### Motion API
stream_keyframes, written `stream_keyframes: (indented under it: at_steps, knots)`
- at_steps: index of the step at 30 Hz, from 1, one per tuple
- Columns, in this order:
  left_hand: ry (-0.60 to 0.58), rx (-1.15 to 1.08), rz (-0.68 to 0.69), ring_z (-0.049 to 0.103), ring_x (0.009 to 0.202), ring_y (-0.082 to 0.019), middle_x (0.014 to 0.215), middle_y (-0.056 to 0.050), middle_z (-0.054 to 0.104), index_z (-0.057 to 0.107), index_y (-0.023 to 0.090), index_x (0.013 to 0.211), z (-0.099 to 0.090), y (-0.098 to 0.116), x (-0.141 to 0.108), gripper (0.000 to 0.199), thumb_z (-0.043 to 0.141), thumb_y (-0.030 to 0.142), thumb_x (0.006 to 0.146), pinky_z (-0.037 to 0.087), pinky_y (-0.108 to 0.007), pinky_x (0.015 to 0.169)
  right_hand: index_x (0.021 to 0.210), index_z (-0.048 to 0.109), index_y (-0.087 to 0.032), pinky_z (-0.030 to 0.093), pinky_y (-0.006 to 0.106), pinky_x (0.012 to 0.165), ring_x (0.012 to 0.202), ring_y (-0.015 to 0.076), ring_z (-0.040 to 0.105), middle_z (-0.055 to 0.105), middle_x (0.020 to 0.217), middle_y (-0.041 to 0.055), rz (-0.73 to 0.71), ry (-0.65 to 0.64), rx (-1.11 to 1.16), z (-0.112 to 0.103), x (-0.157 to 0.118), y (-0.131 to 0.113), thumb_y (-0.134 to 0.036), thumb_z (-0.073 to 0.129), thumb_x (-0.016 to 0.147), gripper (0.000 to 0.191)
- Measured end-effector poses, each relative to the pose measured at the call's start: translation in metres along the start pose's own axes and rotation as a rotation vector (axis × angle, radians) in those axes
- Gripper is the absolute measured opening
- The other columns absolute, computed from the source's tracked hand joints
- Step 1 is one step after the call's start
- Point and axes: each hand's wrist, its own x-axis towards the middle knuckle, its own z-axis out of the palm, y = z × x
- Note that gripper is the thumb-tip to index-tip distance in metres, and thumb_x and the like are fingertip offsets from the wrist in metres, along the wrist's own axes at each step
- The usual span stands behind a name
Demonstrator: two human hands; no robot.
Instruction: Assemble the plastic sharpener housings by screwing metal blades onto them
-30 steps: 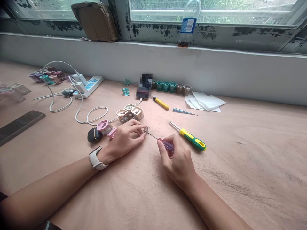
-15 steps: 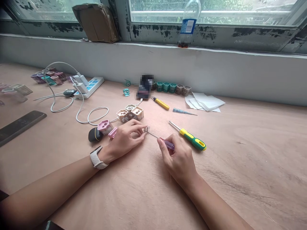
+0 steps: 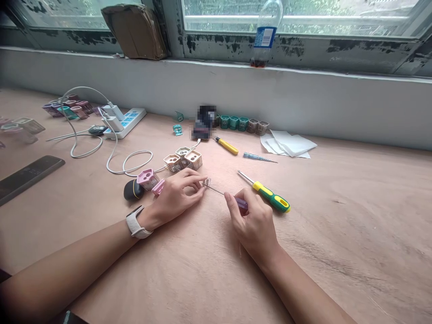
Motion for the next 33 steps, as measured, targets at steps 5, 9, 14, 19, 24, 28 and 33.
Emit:
stream_keyframes:
  at_steps: [5,9,14,19,24,28,33]
  knots:
    - [-0.003,-0.018,-0.01,0.069,0.085,-0.013,0.103,-0.007,0.069,0.074,0.014,0.11,-0.0001,0.0,-0.0002,0.027,0.067,0.002,0.086,0.062,-0.024,0.075,0.097,0.054,-0.02,0.044,0.023,0.052,0.06,0.0124,0.061,0.066,0.076,0.0015,0.059,-0.067,0.084,-0.002,0.0014,-0.0037,-0.045,0.055,0.1,0.025]
    - [-0.005,-0.019,-0.012,0.068,0.086,-0.014,0.103,-0.008,0.069,0.074,0.011,0.11,0.0002,-0.0007,0.0,0.027,0.067,0.001,0.086,0.062,-0.025,0.077,0.096,0.054,-0.019,0.046,0.022,0.053,0.065,0.0125,0.064,0.066,0.08,0.0027,-0.008,-0.074,0.086,-0.0015,0.0013,-0.0035,-0.039,0.056,0.1,0.02]
    - [0.002,0.002,0.021,0.069,0.086,-0.014,0.103,-0.009,0.069,0.074,0.011,0.111,0.0006,-0.0012,0.0001,0.027,0.067,0.002,0.087,0.061,-0.024,0.076,0.082,0.057,-0.019,0.04,0.022,0.051,0.049,0.0078,0.049,0.054,0.059,-0.0035,-0.048,-0.006,0.036,0.0001,0.0012,0.0007,-0.042,0.059,0.1,0.03]
    - [0.008,0.003,0.024,0.069,0.086,-0.014,0.103,-0.009,0.069,0.074,0.012,0.112,0.0012,-0.0013,0.0,0.028,0.066,0.002,0.087,0.06,-0.025,0.076,0.085,0.055,-0.019,0.041,0.021,0.05,0.053,0.0087,0.054,0.058,0.064,-0.0025,0.005,-0.029,0.049,-0.0014,0.0028,-0.0023,-0.043,0.057,0.1,0.029]
    - [0.004,0.006,0.027,0.068,0.086,-0.014,0.102,-0.009,0.069,0.074,0.012,0.112,0.0013,-0.0008,0.001,0.029,0.067,0.001,0.087,0.06,-0.026,0.076,0.091,0.054,-0.019,0.045,0.02,0.052,0.059,0.0095,0.06,0.063,0.074,-0.0008,-0.039,-0.05,0.085,-0.0023,0.002,-0.0024,-0.038,0.058,0.099,0.021]
    - [0.007,0.008,0.032,0.068,0.085,-0.013,0.102,-0.008,0.069,0.074,0.011,0.111,0.001,0.0,0.0012,0.028,0.066,0.0,0.086,0.06,-0.024,0.074,0.078,0.052,-0.019,0.039,0.021,0.049,0.049,0.0079,0.05,0.053,0.059,-0.0038,-0.049,-0.011,0.006,-0.0017,0.002,-0.0018,-0.041,0.059,0.099,0.032]
    - [-0.006,0.004,0.013,0.067,0.086,-0.014,0.103,-0.009,0.069,0.074,0.012,0.111,0.0004,-0.0008,0.0004,0.027,0.066,0.002,0.087,0.06,-0.025,0.076,0.097,0.055,-0.019,0.045,0.021,0.052,0.062,0.0103,0.062,0.067,0.081,0.0016,-0.024,-0.076,0.071,-0.0034,0.0029,-0.0046,-0.038,0.057,0.099,0.019]
